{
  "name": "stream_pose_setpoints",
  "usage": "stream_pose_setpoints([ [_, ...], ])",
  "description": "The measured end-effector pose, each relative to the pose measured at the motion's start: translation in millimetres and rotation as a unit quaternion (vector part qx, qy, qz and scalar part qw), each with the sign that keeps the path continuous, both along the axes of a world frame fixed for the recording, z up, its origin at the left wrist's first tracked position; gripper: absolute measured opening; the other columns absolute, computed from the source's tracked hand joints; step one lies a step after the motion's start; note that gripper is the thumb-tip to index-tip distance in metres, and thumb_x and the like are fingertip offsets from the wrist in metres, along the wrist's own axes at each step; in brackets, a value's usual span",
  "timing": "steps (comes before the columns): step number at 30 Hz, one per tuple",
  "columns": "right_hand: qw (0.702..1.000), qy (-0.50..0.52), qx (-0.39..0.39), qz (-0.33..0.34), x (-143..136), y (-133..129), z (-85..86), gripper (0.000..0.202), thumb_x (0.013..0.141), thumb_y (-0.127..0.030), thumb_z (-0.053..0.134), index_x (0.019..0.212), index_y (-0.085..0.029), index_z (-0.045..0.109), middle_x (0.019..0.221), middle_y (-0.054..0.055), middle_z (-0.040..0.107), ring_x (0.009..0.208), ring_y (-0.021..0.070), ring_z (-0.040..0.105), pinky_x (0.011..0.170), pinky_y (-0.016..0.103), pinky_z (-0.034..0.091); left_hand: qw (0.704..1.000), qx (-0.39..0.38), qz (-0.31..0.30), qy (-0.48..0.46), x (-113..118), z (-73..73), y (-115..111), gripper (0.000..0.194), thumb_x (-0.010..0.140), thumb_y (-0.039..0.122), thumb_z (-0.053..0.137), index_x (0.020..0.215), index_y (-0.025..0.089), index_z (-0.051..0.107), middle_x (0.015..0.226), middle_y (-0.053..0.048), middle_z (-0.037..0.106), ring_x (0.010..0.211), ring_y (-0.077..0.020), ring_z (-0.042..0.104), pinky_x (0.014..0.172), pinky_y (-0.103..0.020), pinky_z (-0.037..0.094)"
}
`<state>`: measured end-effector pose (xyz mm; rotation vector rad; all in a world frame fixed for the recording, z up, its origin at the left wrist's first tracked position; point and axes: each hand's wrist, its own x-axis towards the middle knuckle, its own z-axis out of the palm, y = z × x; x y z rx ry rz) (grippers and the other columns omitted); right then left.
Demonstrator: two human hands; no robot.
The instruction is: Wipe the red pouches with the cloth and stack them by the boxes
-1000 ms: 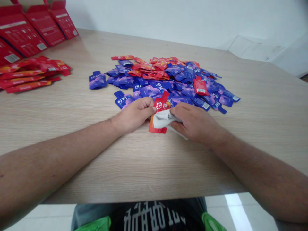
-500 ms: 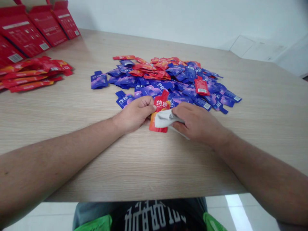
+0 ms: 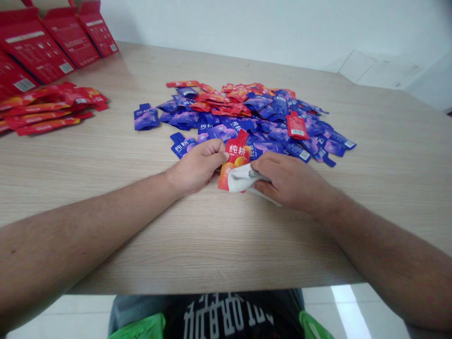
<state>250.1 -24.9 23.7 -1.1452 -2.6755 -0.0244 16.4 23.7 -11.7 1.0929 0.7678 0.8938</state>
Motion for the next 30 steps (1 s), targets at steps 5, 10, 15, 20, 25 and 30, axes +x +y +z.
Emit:
stream_pose_setpoints([
  [5, 1.000, 0.007, 0.005, -0.011, -1.0, -1.7, 0.7, 0.018, 0.099, -0.033, 0.061, 0.108, -0.018, 0.064, 0.104, 0.010, 0.067, 0.092, 0.0257, 0.063, 0.077, 0.035, 0.046, 1.000, 0.004, 0.005, -0.002, 0.2, -1.2, 0.3, 0.018, 0.085, 0.018, 0.068, 0.080, 0.019, 0.051, 0.065, 0.003, 0.058, 0.052, -0.0098, 0.054, 0.048, -0.020, 0.040],
  [10, 1.000, -0.009, 0.002, 0.001, -2.0, -2.9, 0.7, 0.018, 0.099, -0.031, 0.060, 0.112, -0.019, 0.065, 0.107, 0.010, 0.068, 0.095, 0.0258, 0.063, 0.079, 0.035, 0.046, 0.999, 0.029, -0.006, 0.025, -1.5, -3.6, 1.4, 0.016, 0.086, 0.020, 0.068, 0.081, 0.019, 0.053, 0.068, 0.002, 0.058, 0.055, -0.0100, 0.054, 0.049, -0.020, 0.037],
  [15, 0.998, 0.026, 0.029, -0.049, -2.6, -1.5, -1.1, 0.021, 0.100, -0.035, 0.059, 0.109, -0.017, 0.064, 0.103, 0.011, 0.066, 0.093, 0.0264, 0.061, 0.079, 0.036, 0.046, 0.995, 0.064, -0.023, 0.069, -6.1, -7.6, 4.5, 0.017, 0.089, 0.024, 0.067, 0.082, 0.020, 0.053, 0.064, 0.004, 0.053, 0.050, -0.0088, 0.047, 0.046, -0.021, 0.031],
  [20, 1.000, -0.001, 0.010, 0.002, -6.9, -5.3, -1.0, 0.018, 0.101, -0.031, 0.058, 0.112, -0.019, 0.065, 0.106, 0.010, 0.067, 0.095, 0.0254, 0.062, 0.080, 0.035, 0.046, 0.989, 0.100, -0.039, 0.103, -9.2, -9.6, 6.0, 0.015, 0.090, 0.026, 0.068, 0.084, 0.020, 0.056, 0.066, 0.003, 0.055, 0.054, -0.0091, 0.049, 0.049, -0.021, 0.033],
  [25, 0.995, 0.042, 0.043, -0.077, -3.2, -1.5, 0.1, 0.021, 0.100, -0.035, 0.060, 0.108, -0.017, 0.064, 0.103, 0.011, 0.067, 0.095, 0.0270, 0.061, 0.080, 0.036, 0.046, 0.988, 0.098, -0.046, 0.112, -8.7, -5.8, 4.1, 0.016, 0.090, 0.027, 0.068, 0.084, 0.020, 0.054, 0.067, 0.003, 0.055, 0.055, -0.0095, 0.049, 0.049, -0.021, 0.033],
  [30, 1.000, -0.001, 0.017, -0.013, -7.5, -6.4, 0.7, 0.017, 0.100, -0.032, 0.059, 0.111, -0.020, 0.065, 0.105, 0.010, 0.068, 0.094, 0.0256, 0.061, 0.078, 0.035, 0.045, 0.982, 0.125, -0.047, 0.130, -8.3, -3.6, 2.2, 0.018, 0.091, 0.028, 0.067, 0.081, 0.020, 0.054, 0.064, 0.004, 0.051, 0.053, -0.0089, 0.045, 0.049, -0.021, 0.031],
])
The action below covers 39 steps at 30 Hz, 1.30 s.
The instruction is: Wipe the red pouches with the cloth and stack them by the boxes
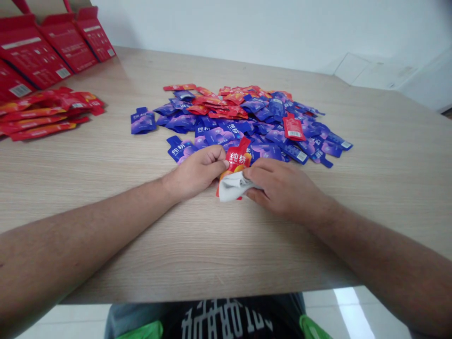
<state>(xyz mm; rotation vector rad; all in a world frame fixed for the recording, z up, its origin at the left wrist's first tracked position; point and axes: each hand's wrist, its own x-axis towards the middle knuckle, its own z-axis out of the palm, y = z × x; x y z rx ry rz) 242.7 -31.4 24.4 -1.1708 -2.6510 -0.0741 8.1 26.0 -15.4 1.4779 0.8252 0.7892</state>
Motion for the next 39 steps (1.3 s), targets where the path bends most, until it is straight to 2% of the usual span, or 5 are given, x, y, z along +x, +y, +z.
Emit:
stream_pose_setpoints([
  [4, 0.995, 0.048, 0.030, -0.084, 4, 6, -0.4, 0.020, 0.100, -0.035, 0.061, 0.109, -0.017, 0.064, 0.104, 0.011, 0.067, 0.095, 0.0270, 0.061, 0.079, 0.036, 0.045, 1.000, -0.008, -0.002, 0.000, 1, 2.0, -1, 0.018, 0.090, 0.027, 0.066, 0.081, 0.020, 0.052, 0.062, 0.005, 0.049, 0.050, -0.0079, 0.040, 0.047, -0.021, 0.029],
  [9, 1.000, 0.021, 0.009, -0.006, 4, 3, -1.0, 0.020, 0.101, -0.034, 0.058, 0.113, -0.018, 0.063, 0.105, 0.011, 0.067, 0.096, 0.0264, 0.061, 0.081, 0.036, 0.046, 1.000, 0.015, -0.008, 0.026, 1, 7.8, -5, 0.018, 0.090, 0.025, 0.064, 0.079, 0.020, 0.052, 0.057, 0.007, 0.045, 0.047, -0.0074, 0.035, 0.046, -0.021, 0.024],
  [14, 0.993, 0.066, 0.040, -0.093, 8, 9, -1.7, 0.021, 0.099, -0.039, 0.062, 0.105, -0.019, 0.063, 0.099, 0.010, 0.066, 0.093, 0.0268, 0.060, 0.078, 0.035, 0.044, 0.999, 0.015, -0.016, 0.033, 2, 11.1, -6, 0.018, 0.092, 0.024, 0.062, 0.079, 0.020, 0.049, 0.058, 0.007, 0.045, 0.048, -0.0072, 0.036, 0.046, -0.021, 0.026],
  [19, 0.998, 0.053, 0.007, -0.037, 8, 9, -0.6, 0.019, 0.101, -0.038, 0.058, 0.107, -0.020, 0.062, 0.103, 0.009, 0.066, 0.094, 0.0256, 0.061, 0.080, 0.035, 0.045, 0.998, 0.036, -0.026, 0.046, 1, 10.7, -6, 0.018, 0.091, 0.023, 0.063, 0.077, 0.019, 0.051, 0.061, 0.005, 0.048, 0.052, -0.0076, 0.037, 0.049, -0.021, 0.027],
  [39, 0.996, 0.074, 0.014, -0.051, 10, 13, 0.1, 0.020, 0.101, -0.040, 0.057, 0.100, -0.020, 0.061, 0.098, 0.008, 0.066, 0.088, 0.0245, 0.059, 0.076, 0.034, 0.043, 0.994, 0.073, -0.047, 0.068, 0, 11.1, -5, 0.018, 0.090, 0.023, 0.063, 0.076, 0.019, 0.051, 0.062, 0.005, 0.047, 0.054, -0.0086, 0.037, 0.050, -0.022, 0.028],
])
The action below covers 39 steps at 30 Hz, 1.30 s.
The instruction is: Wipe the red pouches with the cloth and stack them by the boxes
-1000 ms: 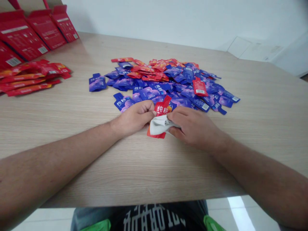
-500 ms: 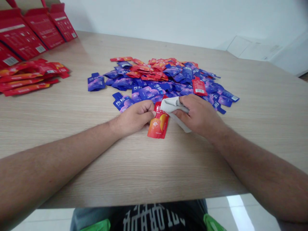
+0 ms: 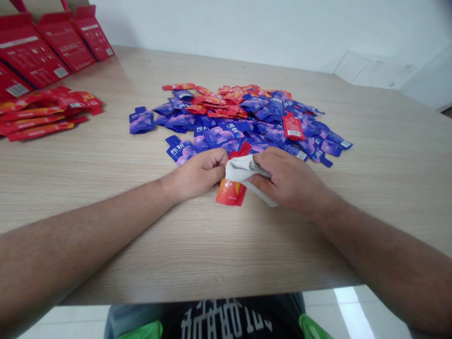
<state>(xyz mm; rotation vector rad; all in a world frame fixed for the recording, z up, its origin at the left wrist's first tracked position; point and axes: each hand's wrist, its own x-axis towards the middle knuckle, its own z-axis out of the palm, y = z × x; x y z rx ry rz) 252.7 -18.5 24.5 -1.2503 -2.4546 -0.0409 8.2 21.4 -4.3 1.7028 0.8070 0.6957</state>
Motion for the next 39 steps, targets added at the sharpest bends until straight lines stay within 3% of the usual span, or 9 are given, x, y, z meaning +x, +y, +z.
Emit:
stream_pose_setpoints([
  [4, 0.998, 0.020, 0.031, -0.046, 2.3, 4.0, -1.0, 0.025, 0.100, -0.045, 0.059, 0.096, -0.021, 0.060, 0.093, 0.008, 0.066, 0.086, 0.0252, 0.058, 0.075, 0.035, 0.042, 0.999, -0.003, 0.017, -0.029, 0.6, -1.9, -0.3, 0.019, 0.090, 0.026, 0.063, 0.077, 0.019, 0.052, 0.064, 0.004, 0.049, 0.055, -0.0091, 0.040, 0.052, -0.022, 0.030],
  [9, 1.000, 0.015, 0.013, -0.020, 2.1, 3.0, 1.1, 0.024, 0.100, -0.044, 0.058, 0.096, -0.020, 0.060, 0.095, 0.008, 0.066, 0.086, 0.0243, 0.058, 0.074, 0.034, 0.041, 0.999, 0.014, 0.021, -0.033, 1.3, 1.1, -4.0, 0.021, 0.088, 0.024, 0.065, 0.073, 0.019, 0.051, 0.064, 0.004, 0.049, 0.056, -0.0093, 0.041, 0.053, -0.022, 0.031],
  [13, 0.997, 0.040, 0.037, -0.058, 3.6, 4.2, 2.2, 0.025, 0.098, -0.045, 0.059, 0.091, -0.021, 0.058, 0.088, 0.006, 0.064, 0.080, 0.0236, 0.057, 0.071, 0.034, 0.040, 0.999, 0.007, 0.020, -0.040, 0.0, -0.2, -3.2, 0.021, 0.088, 0.025, 0.064, 0.073, 0.019, 0.051, 0.065, 0.003, 0.051, 0.058, -0.0103, 0.044, 0.055, -0.023, 0.032],
  [18, 1.000, 0.017, 0.018, -0.014, 3.0, 2.9, 1.6, 0.023, 0.100, -0.043, 0.058, 0.097, -0.021, 0.059, 0.095, 0.008, 0.066, 0.086, 0.0244, 0.058, 0.074, 0.034, 0.041, 1.000, 0.023, -0.005, -0.010, -1.5, -0.2, -1.3, 0.020, 0.085, 0.022, 0.065, 0.072, 0.019, 0.051, 0.066, 0.003, 0.053, 0.060, -0.0105, 0.045, 0.056, -0.024, 0.034],
  [22, 0.998, 0.021, 0.040, -0.044, 3.3, 2.8, 1.8, 0.021, 0.099, -0.041, 0.059, 0.096, -0.020, 0.059, 0.092, 0.007, 0.065, 0.085, 0.0247, 0.058, 0.074, 0.035, 0.041, 1.000, 0.015, -0.003, -0.019, -1.7, 0.0, -1.1, 0.018, 0.087, 0.023, 0.063, 0.074, 0.019, 0.052, 0.065, 0.003, 0.052, 0.058, -0.0102, 0.045, 0.055, -0.024, 0.033],
  [27, 1.000, 0.003, 0.012, -0.010, 0.9, 0.7, 1.7, 0.021, 0.100, -0.041, 0.058, 0.099, -0.020, 0.060, 0.097, 0.009, 0.065, 0.091, 0.0260, 0.060, 0.076, 0.035, 0.042, 0.999, 0.038, -0.024, -0.004, -1.0, -1.6, 0.8, 0.018, 0.085, 0.022, 0.066, 0.073, 0.018, 0.052, 0.069, 0.003, 0.054, 0.061, -0.0105, 0.047, 0.057, -0.024, 0.035],
  [31, 0.999, 0.014, 0.022, -0.046, 0.6, 0.6, 0.0, 0.022, 0.099, -0.042, 0.061, 0.095, -0.019, 0.060, 0.092, 0.008, 0.064, 0.088, 0.0258, 0.059, 0.075, 0.035, 0.041, 0.999, 0.034, -0.008, -0.014, -1.2, -1.6, 1.3, 0.018, 0.089, 0.023, 0.061, 0.074, 0.018, 0.051, 0.068, 0.003, 0.054, 0.059, -0.0095, 0.044, 0.055, -0.024, 0.034],
  [36, 1.000, -0.008, -0.015, 0.006, -1.3, -3.6, 1.9, 0.020, 0.100, -0.038, 0.058, 0.101, -0.019, 0.061, 0.099, 0.008, 0.065, 0.089, 0.0246, 0.059, 0.076, 0.034, 0.042, 0.999, 0.039, -0.016, 0.002, -2.3, -0.3, 0.8, 0.020, 0.088, 0.022, 0.063, 0.072, 0.018, 0.051, 0.064, 0.004, 0.049, 0.057, -0.0086, 0.040, 0.054, -0.023, 0.031],
  [39, 0.999, -0.003, 0.005, -0.032, -2.1, -4.4, 3.2, 0.020, 0.099, -0.038, 0.060, 0.100, -0.018, 0.062, 0.097, 0.009, 0.066, 0.090, 0.0257, 0.060, 0.075, 0.034, 0.042, 1.000, 0.011, -0.012, -0.021, -1.9, -1.3, 0.7, 0.019, 0.090, 0.022, 0.062, 0.075, 0.018, 0.051, 0.064, 0.004, 0.050, 0.056, -0.0082, 0.040, 0.052, -0.022, 0.029],
])
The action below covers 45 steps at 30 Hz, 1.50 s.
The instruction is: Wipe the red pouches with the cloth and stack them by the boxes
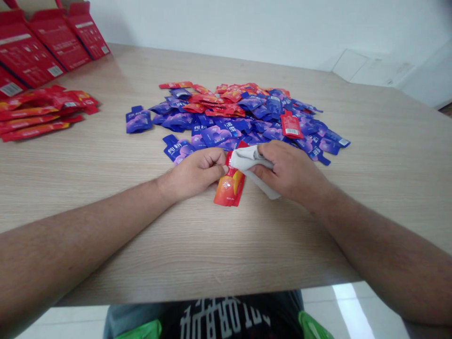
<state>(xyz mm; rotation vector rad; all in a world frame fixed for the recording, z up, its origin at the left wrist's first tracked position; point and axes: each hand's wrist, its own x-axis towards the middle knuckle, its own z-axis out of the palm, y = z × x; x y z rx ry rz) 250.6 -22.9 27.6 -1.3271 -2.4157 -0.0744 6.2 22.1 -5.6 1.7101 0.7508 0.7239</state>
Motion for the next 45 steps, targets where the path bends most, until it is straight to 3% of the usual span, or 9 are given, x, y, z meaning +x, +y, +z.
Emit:
stream_pose_setpoints([
  [7, 0.993, -0.051, -0.058, 0.086, -10, -12, -0.7, 0.017, 0.101, -0.035, 0.056, 0.105, -0.020, 0.064, 0.103, 0.009, 0.066, 0.091, 0.0244, 0.061, 0.074, 0.034, 0.043, 0.997, -0.061, 0.027, -0.040, 0, -6.1, 2, 0.021, 0.089, 0.025, 0.066, 0.076, 0.019, 0.051, 0.061, 0.005, 0.049, 0.052, -0.0080, 0.043, 0.049, -0.021, 0.031],
  [12, 0.999, -0.024, -0.021, 0.012, -7, -7, -1.0, 0.022, 0.101, -0.036, 0.057, 0.107, -0.017, 0.064, 0.103, 0.011, 0.066, 0.092, 0.0256, 0.060, 0.076, 0.035, 0.044, 0.982, -0.150, 0.056, -0.095, 4, -6.2, 1, 0.019, 0.083, 0.021, 0.070, 0.079, 0.019, 0.051, 0.065, 0.005, 0.056, 0.053, -0.0081, 0.049, 0.050, -0.019, 0.039],
  [18, 0.988, -0.071, -0.053, 0.123, -17, -19, 0.1, 0.015, 0.098, -0.030, 0.060, 0.107, -0.019, 0.066, 0.104, 0.008, 0.068, 0.090, 0.0229, 0.061, 0.074, 0.033, 0.043, 0.980, -0.155, 0.078, -0.103, 4, -4.3, -2, 0.019, 0.084, 0.022, 0.070, 0.078, 0.019, 0.052, 0.063, 0.004, 0.057, 0.050, -0.0079, 0.050, 0.047, -0.019, 0.037],
  [24, 0.996, 0.060, 0.030, -0.052, 11, 17, -2.7, 0.023, 0.095, -0.043, 0.063, 0.094, -0.019, 0.064, 0.092, 0.008, 0.068, 0.084, 0.0250, 0.061, 0.073, 0.035, 0.042, 0.986, -0.152, -0.036, -0.060, 0, 0.3, -4, 0.019, 0.088, 0.015, 0.068, 0.075, 0.017, 0.054, 0.063, 0.005, 0.058, 0.051, -0.0053, 0.048, 0.049, -0.016, 0.037],
  [29, 0.958, 0.259, -0.013, -0.123, 24, 37, -6.8, 0.026, 0.095, -0.047, 0.060, 0.100, -0.023, 0.066, 0.091, 0.006, 0.072, 0.079, 0.0248, 0.063, 0.065, 0.036, 0.044, 0.954, -0.251, -0.059, -0.151, 1, 1.9, -9, 0.021, 0.086, 0.022, 0.076, 0.082, 0.016, 0.056, 0.073, 0.002, 0.066, 0.059, -0.0077, 0.060, 0.055, -0.016, 0.047],
  [33, 0.866, 0.464, -0.170, -0.075, 19, 32, -7.5, 0.035, 0.094, -0.060, 0.060, 0.108, -0.028, 0.063, 0.088, 0.002, 0.071, 0.069, 0.0216, 0.063, 0.056, 0.033, 0.047, 0.915, -0.330, -0.045, -0.226, 3, 2.8, -10, 0.026, 0.082, 0.021, 0.081, 0.093, 0.017, 0.058, 0.089, -0.004, 0.073, 0.073, -0.0138, 0.072, 0.067, -0.023, 0.060],
  [36, 0.813, 0.519, -0.262, -0.025, 13, 24, -8.5, 0.043, 0.090, -0.065, 0.067, 0.113, -0.029, 0.063, 0.089, 0.001, 0.071, 0.067, 0.0193, 0.062, 0.056, 0.031, 0.049, 0.898, -0.369, -0.030, -0.238, 3, 7.3, -10, 0.018, 0.089, 0.023, 0.073, 0.094, 0.018, 0.056, 0.083, -0.004, 0.072, 0.068, -0.0171, 0.073, 0.065, -0.030, 0.064],
  [39, 0.803, 0.504, -0.316, 0.024, 10, 16, -10.9, 0.049, 0.087, -0.065, 0.072, 0.119, -0.028, 0.064, 0.091, 0.000, 0.070, 0.067, 0.0176, 0.062, 0.056, 0.029, 0.050, 0.888, -0.416, -0.035, -0.193, 1, 12.2, -9, 0.009, 0.094, 0.023, 0.063, 0.092, 0.020, 0.055, 0.069, -0.001, 0.064, 0.055, -0.0186, 0.068, 0.050, -0.032, 0.063],
  [45, 0.816, 0.444, -0.350, 0.122, 4, 7, -14.5, 0.048, 0.089, -0.058, 0.074, 0.123, -0.025, 0.067, 0.097, 0.001, 0.071, 0.075, 0.0163, 0.064, 0.062, 0.027, 0.052, 0.833, -0.527, -0.105, -0.133, 3, 12.8, -11, 0.011, 0.093, 0.029, 0.060, 0.087, 0.019, 0.058, 0.060, 0.002, 0.050, 0.038, -0.0104, 0.044, 0.033, -0.023, 0.049],
])
